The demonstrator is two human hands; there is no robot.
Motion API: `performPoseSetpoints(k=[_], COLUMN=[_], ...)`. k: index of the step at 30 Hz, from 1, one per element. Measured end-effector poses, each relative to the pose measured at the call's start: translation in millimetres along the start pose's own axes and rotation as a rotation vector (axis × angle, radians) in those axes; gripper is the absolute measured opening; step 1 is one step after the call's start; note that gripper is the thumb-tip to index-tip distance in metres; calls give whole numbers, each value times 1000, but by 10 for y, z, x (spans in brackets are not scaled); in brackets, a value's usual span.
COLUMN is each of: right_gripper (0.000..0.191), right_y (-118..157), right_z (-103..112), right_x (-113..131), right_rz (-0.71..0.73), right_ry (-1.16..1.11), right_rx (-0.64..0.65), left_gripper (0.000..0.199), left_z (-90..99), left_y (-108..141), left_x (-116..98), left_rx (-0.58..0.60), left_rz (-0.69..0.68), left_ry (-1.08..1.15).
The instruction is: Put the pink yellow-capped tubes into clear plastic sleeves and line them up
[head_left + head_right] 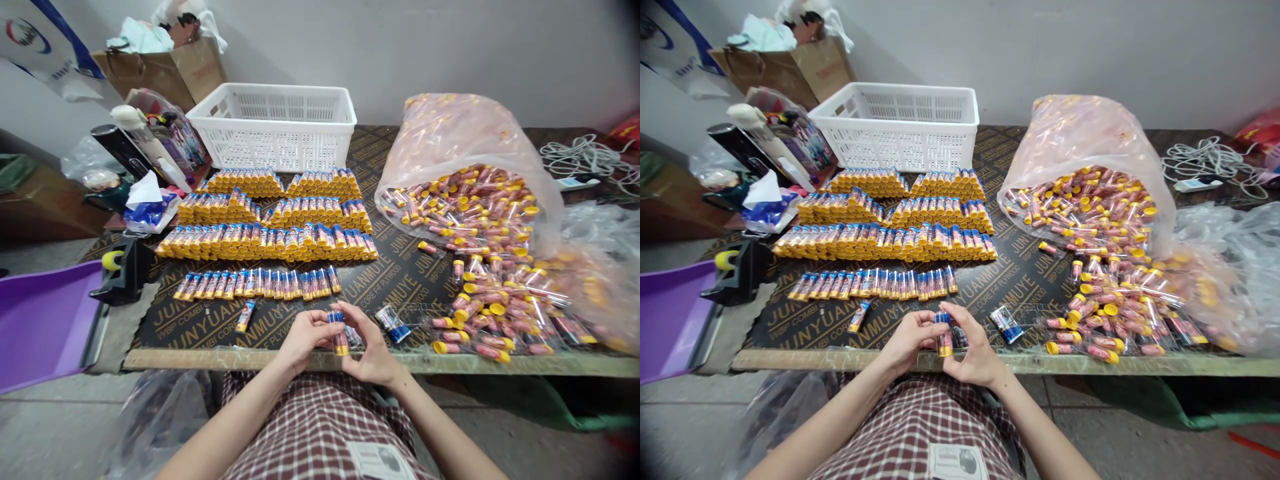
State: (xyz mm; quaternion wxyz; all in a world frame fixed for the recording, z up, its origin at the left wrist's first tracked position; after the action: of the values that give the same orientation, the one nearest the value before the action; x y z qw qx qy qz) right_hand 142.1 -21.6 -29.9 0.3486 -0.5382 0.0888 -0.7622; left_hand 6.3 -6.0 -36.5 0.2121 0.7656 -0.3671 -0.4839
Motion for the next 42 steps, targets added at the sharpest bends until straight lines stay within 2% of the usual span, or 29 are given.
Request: performPoseSetpoints(k=[6, 13, 15, 16, 18, 20, 22, 24, 26, 28, 29, 31, 32, 33, 34, 37, 40, 42], right_gripper=[83, 86, 89, 89, 89, 80, 67, 56, 51, 47, 44, 41, 40, 40, 42, 49, 45, 40], right_y=[-15, -82, -128, -154, -206, -241, -239, -209, -192, -185, -184, -192, -199, -207, -215, -219, -150, -65], right_z=[-7, -140, -116, -50, 229, 698, 1233, 1687, 1988, 2135, 2163, 2156, 2133, 2102, 2065, 1923, 1693, 1479], right_x=[-15, 36, 10, -36, -220, -522, -881, -1227, -1449, -1562, -1587, -1597, -1588, -1571, -1545, -1391, -1137, -947], right_rz=[6, 22, 36, 37, 15, -67, -240, -508, -587, -616, -623, -631, -632, -632, -628, -536, -413, -390], right_ry=[0, 12, 41, 80, 227, 480, 813, 1131, 1187, 1200, 1200, 1193, 1184, 1178, 1168, 1043, 826, 622], right_rx=[-6, 18, 93, 129, 140, 19, -92, -29, -17, 9, 26, 60, 73, 85, 87, -21, -115, -149], left_gripper=[33, 31, 33, 33, 33, 33, 33, 32, 34, 33, 29, 20, 16, 15, 16, 19, 14, 11], left_z=[20, 112, 202, 275, 475, 701, 893, 1025, 1053, 934, 824, 528, 373, 229, 112, -59, -62, -36], left_y=[25, -2, 1, 14, 76, 182, 288, 368, 415, 401, 361, 205, 100, -11, -118, -396, -515, -509], left_x=[-14, -15, -58, -99, -223, -374, -485, -527, -514, -449, -399, -268, -197, -132, -82, -3, 20, 33], left_rx=[1, -72, -133, -200, -430, -741, -981, -1119, -1205, -1190, -1122, -810, -648, -535, -503, -557, -549, -536], left_rz=[-12, -37, -80, -114, -202, -297, -347, -355, -380, -484, -551, -652, -646, -619, -589, -449, -400, -415], left_ry=[-10, -71, -165, -255, -551, -968, -1353, -1577, -1616, -1524, -1450, -1277, -1199, -1164, -1170, -1260, -1272, -1247])
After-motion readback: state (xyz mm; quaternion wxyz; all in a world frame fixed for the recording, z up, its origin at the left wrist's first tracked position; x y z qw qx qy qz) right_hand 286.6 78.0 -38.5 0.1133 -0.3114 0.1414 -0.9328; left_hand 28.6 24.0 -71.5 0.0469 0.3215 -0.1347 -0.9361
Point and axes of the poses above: each hand's wrist, its own y-axis away from the middle knuckle, its own z-axis out of the back of the hand, x = y × z, the point moved 3 cm from there along -y, towards the middle knuckle, and after that the axes turned 12 degrees about z, right-handed, at the moved point
